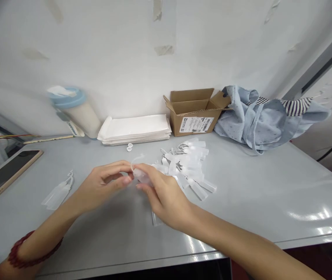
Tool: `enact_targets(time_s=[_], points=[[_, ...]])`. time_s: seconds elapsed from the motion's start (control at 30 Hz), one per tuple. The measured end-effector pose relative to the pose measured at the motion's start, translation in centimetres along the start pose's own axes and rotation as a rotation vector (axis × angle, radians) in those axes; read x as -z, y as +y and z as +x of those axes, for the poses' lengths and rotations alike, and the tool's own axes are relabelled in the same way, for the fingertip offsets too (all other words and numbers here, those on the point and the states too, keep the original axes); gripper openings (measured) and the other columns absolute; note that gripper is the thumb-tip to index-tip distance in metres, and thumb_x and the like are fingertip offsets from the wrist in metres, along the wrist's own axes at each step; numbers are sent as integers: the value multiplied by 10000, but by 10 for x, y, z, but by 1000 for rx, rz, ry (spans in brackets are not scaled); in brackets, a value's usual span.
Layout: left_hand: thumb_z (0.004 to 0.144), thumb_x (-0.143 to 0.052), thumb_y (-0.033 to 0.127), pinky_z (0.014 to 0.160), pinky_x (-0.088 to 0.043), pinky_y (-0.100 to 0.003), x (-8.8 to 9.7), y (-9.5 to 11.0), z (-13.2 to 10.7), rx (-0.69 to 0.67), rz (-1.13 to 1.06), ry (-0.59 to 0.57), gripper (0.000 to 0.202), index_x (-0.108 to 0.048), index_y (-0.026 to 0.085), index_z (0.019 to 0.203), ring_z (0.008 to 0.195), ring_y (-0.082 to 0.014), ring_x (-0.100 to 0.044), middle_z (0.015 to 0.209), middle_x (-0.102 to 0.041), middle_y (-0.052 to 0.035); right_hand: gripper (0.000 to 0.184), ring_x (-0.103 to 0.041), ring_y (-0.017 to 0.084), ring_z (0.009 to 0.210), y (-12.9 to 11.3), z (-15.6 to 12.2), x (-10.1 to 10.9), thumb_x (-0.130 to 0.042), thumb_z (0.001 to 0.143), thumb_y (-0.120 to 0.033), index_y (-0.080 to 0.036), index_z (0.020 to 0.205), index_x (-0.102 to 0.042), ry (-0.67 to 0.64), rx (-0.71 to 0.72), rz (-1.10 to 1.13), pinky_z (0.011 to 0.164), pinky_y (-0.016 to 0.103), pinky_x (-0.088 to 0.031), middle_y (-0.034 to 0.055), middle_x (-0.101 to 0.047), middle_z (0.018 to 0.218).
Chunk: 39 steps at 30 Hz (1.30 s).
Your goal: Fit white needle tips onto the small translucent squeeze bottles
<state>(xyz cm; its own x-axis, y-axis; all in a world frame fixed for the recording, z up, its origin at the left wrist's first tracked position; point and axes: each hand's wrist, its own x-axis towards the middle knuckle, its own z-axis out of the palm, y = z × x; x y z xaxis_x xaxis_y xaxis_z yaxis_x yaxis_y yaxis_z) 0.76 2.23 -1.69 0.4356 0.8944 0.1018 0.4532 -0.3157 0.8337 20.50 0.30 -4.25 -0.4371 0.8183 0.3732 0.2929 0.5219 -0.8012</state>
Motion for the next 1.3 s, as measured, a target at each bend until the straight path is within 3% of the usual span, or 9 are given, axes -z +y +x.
enact_targets(time_s=[0.07,0.13,0.23,0.37,0.5,0.77,0.97,1.13,1.3], points=[[956,-428,372,701,-507,-253,0,-11,3,8,173,70,291,-672,213,955,870,-167,-620,1005,-666,-30,356,-670,151,697,-1,1,2,-465,927,-189,-196,1283,-438,33,-67,12,645,277,-540,9,-663,767],[968,-379,344,731,-537,-292,-3,-25,8,-11,427,193,305,-632,193,1049,925,-194,-621,1055,-653,-63,355,-680,144,681,-2,2,4,-462,928,-209,-184,1281,-440,59,-104,52,627,270,-543,27,-672,818],[939,-382,241,933,-465,-476,-7,-48,17,-35,571,289,328,-554,95,1177,1184,-311,-477,1246,-537,-177,350,-679,122,628,-4,4,6,-474,921,-222,-175,1267,-454,87,-118,73,598,256,-540,61,-680,936],[879,-324,65,1062,-321,-542,-4,-73,28,-92,684,256,377,-550,77,1181,1331,-334,-297,1383,-432,-186,357,-664,126,593,-3,5,7,-481,921,-218,-166,1274,-476,84,-87,11,604,272,-538,44,-694,880],[860,-315,34,1034,-380,-482,1,-84,32,-105,727,223,396,-540,83,1184,1244,-297,-404,1328,-476,-179,344,-648,142,660,3,5,8,-486,919,-200,-162,1259,-511,98,45,-107,598,269,-526,68,-685,934],[912,-331,165,865,-474,-437,1,-73,27,-22,694,216,336,-554,96,1154,996,-275,-538,1048,-537,-154,339,-593,157,653,11,6,12,-439,942,-208,-175,1274,-497,95,113,-344,594,285,-500,75,-658,916],[894,-429,257,760,-508,-358,2,-60,19,48,563,127,304,-597,132,1113,791,-202,-599,1066,-568,-116,326,-571,171,645,11,8,15,-421,942,-197,-158,1250,-522,82,115,-430,592,292,-477,76,-636,838],[870,-476,289,738,-508,-326,3,-49,13,58,460,26,318,-614,161,1126,789,-195,-610,1096,-581,-98,327,-575,172,656,12,10,17,-434,936,-185,-158,1244,-541,59,68,-390,611,300,-474,68,-635,833],[872,-459,277,752,-466,-379,7,-46,14,75,420,33,271,-677,153,975,791,-240,-600,921,-625,-94,333,-594,170,690,8,11,17,-461,927,-186,-156,1245,-557,25,16,-292,617,293,-473,71,-662,876]])
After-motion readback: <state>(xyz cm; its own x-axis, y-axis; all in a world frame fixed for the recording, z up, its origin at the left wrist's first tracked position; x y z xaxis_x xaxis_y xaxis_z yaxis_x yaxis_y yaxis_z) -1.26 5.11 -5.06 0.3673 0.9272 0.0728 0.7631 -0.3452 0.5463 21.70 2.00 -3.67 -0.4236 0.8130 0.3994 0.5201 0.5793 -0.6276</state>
